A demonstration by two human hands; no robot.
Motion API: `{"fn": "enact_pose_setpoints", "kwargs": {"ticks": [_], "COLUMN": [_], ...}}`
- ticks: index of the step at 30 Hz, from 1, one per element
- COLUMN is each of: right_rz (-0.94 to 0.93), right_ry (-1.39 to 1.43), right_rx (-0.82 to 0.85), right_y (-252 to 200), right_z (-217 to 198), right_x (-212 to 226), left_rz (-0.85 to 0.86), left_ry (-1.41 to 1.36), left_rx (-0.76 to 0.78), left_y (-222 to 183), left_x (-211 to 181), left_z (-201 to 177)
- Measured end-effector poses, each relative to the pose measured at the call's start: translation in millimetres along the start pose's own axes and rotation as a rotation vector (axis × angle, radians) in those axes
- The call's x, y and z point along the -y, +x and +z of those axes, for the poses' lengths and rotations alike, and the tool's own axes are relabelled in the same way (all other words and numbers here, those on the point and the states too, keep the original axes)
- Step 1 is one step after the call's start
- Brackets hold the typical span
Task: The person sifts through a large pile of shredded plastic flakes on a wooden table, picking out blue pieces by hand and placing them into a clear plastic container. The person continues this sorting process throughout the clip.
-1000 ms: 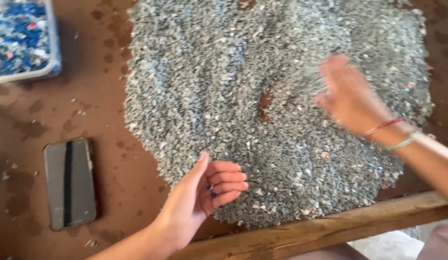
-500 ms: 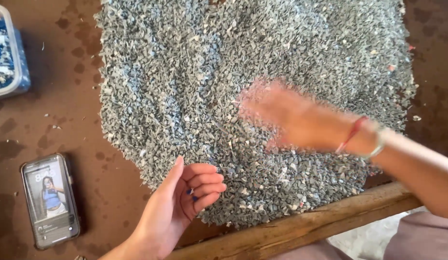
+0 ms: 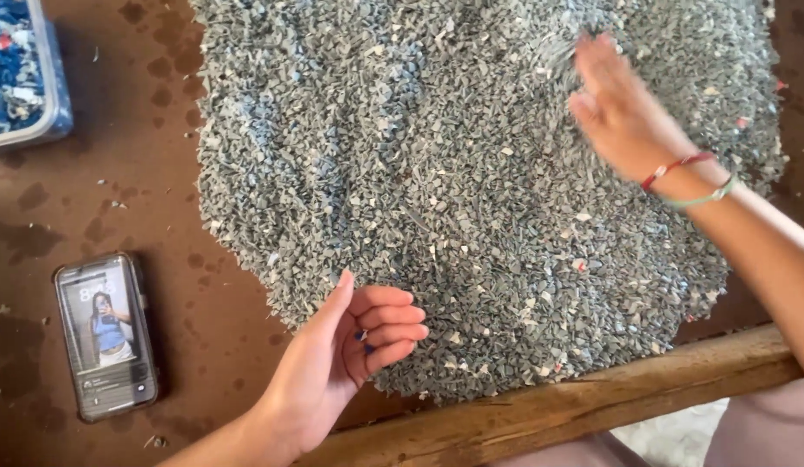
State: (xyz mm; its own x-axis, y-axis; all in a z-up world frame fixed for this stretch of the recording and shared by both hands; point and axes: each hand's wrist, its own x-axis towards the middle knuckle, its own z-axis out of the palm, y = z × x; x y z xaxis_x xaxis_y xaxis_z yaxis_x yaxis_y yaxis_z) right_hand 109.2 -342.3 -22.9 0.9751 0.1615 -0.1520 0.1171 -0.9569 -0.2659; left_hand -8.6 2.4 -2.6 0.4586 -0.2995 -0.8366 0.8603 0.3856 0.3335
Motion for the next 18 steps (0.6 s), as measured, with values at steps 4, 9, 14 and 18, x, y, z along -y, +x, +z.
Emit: {"fn": "enact_pose_setpoints", "kwargs": {"ticks": [4, 9, 14, 18], "right_rz": [-0.23, -0.704, -0.925, -0.296], "right_ry": [0.104, 0.015, -0.226, -0.619], "right_rx": [-0.009, 0.122, 0.117, 0.651], "right_y": [-12.8, -42.9, -51.2, -7.0], "right_z": [-6.5, 43.3, 56.1, -5.9], "right_x": [78.4, 88.8, 80.5, 130.0], "left_rz": [0.019, 0.032, 0.048, 0.031], "left_ry": [-0.004, 0.018, 0.01, 0.016], "left_rx": [0.053, 0.062, 0.09, 0.066], "left_y": [3.9, 0.1, 1.0, -3.2], "left_x": [3.9, 1.1, 1.9, -1.0], "left_z": [-3.6, -0.3, -1.7, 1.9]}}
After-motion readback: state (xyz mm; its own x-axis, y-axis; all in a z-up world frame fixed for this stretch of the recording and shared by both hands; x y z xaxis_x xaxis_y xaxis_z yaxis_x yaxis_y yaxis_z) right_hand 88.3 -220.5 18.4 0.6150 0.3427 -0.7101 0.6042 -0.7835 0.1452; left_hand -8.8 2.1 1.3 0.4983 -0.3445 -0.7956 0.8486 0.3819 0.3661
